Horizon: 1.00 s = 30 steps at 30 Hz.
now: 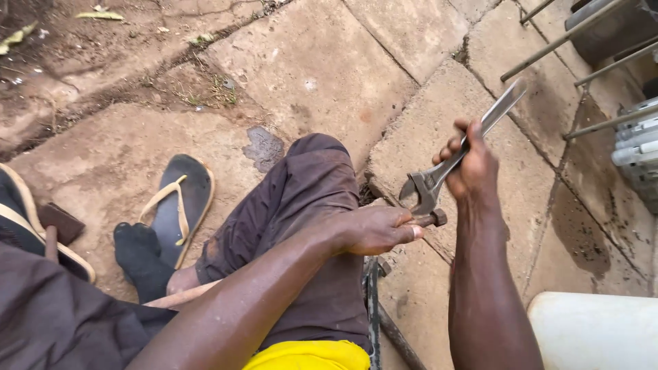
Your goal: The person sits on the ground and works on a rusted threaded rod with a fitting. They use an adjustable wrench and a ring spanner to grip and turn the nut, repositioning the wrenches repeatedly and twisting the fitting by hand to loosen it along the thread.
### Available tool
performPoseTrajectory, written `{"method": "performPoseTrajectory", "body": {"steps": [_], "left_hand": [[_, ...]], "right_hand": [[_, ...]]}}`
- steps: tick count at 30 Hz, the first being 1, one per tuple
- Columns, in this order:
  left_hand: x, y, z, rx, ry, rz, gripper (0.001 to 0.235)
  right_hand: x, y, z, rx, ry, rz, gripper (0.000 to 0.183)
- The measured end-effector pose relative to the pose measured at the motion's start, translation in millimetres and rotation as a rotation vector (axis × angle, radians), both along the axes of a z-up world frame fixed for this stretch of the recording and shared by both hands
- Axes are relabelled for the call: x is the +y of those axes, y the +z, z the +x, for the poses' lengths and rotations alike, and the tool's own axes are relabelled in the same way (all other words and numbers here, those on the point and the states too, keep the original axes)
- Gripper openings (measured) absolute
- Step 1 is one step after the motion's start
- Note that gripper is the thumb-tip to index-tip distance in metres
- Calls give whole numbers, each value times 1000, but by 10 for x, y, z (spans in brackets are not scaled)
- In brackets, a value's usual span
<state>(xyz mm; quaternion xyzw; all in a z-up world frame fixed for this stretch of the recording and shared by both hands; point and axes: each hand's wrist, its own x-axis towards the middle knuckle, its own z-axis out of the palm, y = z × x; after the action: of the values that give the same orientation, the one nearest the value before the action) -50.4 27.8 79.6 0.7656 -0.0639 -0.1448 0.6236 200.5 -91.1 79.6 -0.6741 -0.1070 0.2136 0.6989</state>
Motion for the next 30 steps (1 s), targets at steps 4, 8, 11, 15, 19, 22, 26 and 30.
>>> {"method": "performPoseTrajectory", "body": {"steps": [4,8,11,15,19,22,26,30], "left_hand": [[-13,-59,60,-14,24,35,61],[-151,-294,121,-62,137,95,53],[-160,-282,207,-78,116,110,52],[-183,-302,190,-47,123,153,56],[-195,-388,205,-53,117,159,55],[-232,-399,274,-110,142,176,55],[-176,-391,261,-35,144,159,53],[-181,-468,275,-153,215,99,49]], "right_hand": [[194,723,-187,-335,5,-47,29],[52,1165,-740,-713,114,-206,23],[23,1295,-887,-767,145,-239,21],[136,1167,-1030,-811,298,-228,22],[202,1094,-1078,-835,352,-295,18],[114,1070,-1011,-819,456,-311,16],[-206,1098,-1207,-907,372,-344,18],[-941,1024,-1479,-860,23,-246,15]]}}
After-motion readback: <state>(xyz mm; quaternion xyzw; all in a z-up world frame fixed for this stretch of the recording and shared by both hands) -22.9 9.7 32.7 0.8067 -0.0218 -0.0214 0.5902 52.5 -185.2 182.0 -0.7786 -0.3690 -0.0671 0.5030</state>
